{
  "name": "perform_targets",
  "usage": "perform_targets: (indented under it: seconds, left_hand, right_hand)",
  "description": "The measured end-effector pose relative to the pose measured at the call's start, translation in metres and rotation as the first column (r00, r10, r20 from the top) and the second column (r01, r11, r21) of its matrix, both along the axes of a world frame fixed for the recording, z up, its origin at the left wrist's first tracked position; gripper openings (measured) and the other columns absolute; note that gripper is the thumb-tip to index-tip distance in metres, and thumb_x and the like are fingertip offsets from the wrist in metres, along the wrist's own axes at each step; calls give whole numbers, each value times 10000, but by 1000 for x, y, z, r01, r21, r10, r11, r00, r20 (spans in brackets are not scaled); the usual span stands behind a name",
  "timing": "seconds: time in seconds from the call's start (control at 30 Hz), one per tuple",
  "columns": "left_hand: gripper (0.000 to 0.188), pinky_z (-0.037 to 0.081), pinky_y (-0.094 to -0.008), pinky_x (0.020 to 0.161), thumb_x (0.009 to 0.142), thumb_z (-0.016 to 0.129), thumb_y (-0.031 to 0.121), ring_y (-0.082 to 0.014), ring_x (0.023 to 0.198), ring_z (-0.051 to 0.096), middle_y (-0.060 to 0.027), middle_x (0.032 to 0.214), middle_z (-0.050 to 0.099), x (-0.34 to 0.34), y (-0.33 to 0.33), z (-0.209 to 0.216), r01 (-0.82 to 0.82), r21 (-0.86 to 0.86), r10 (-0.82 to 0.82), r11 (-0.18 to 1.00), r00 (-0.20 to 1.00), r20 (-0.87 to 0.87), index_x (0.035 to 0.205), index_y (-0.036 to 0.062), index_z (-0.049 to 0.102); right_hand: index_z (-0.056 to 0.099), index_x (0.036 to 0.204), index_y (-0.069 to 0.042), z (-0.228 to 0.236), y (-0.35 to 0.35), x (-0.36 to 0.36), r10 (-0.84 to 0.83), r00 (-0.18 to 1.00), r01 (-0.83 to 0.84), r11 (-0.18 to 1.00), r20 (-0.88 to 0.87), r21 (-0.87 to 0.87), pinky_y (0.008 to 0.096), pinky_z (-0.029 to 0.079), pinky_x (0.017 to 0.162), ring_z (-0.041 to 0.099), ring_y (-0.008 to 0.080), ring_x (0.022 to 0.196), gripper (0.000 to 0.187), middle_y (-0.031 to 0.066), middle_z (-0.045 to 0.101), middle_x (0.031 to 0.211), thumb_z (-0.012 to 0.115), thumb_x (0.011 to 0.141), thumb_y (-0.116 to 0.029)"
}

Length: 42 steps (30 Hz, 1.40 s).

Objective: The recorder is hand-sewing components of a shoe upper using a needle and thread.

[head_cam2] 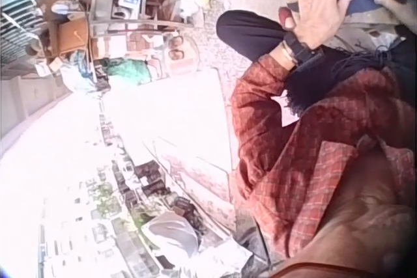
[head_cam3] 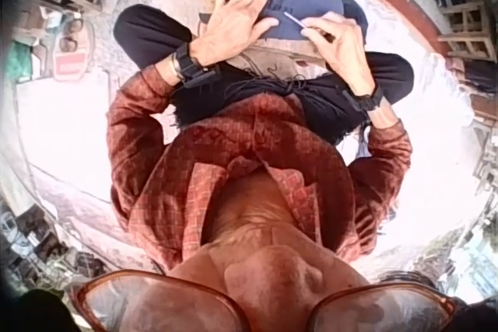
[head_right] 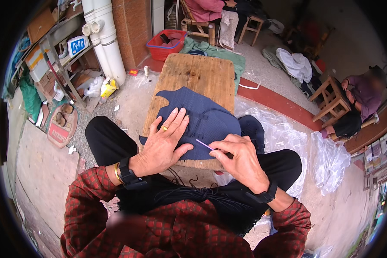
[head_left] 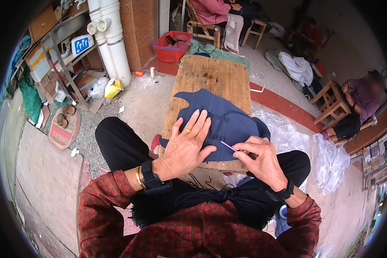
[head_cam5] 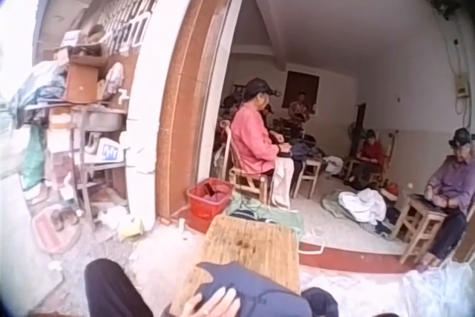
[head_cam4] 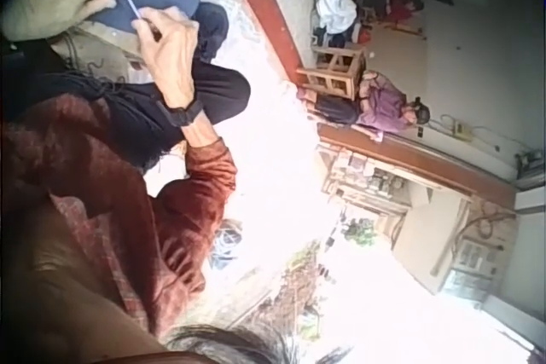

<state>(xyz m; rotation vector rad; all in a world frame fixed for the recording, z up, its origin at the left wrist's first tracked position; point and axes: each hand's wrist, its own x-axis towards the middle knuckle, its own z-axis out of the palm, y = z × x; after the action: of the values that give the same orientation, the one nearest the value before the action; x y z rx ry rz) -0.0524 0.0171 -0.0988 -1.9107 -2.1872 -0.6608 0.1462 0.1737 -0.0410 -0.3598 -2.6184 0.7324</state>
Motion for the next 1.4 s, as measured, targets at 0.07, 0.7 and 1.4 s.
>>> perform_targets:
  seconds: [0.07,0.7,1.4]
  left_hand:
    - [746,234,-575,1191,985,606,452,-345,1533,280,-219,1634,317,2,0,0,-12,11,12,1000,1000,0,1504,-49,416]
    - [748,250,-640,1140,971,626,377,-426,1515,279,-282,1618,307,27,7,-2,-93,50,94,994,996,-13,1525,-62,382]
    - [649,259,-600,1139,948,571,216,-410,1529,264,-289,1620,301,27,5,-9,-81,70,81,994,997,-4,1497,-90,409]
  right_hand:
    - [799,966,-82,-1,-4,0,-25,1000,25,998,2,51,344,414,725,588,212,669,135,71,648,726,796,832,-101]
    - [711,730,9,-4,-36,-21,-228,973,226,972,22,70,441,539,601,685,371,651,68,193,674,694,696,757,-52]
    - [693,919,-27,-25,-48,-34,-270,959,281,941,-81,187,415,470,754,665,310,782,130,110,671,764,766,822,-71]
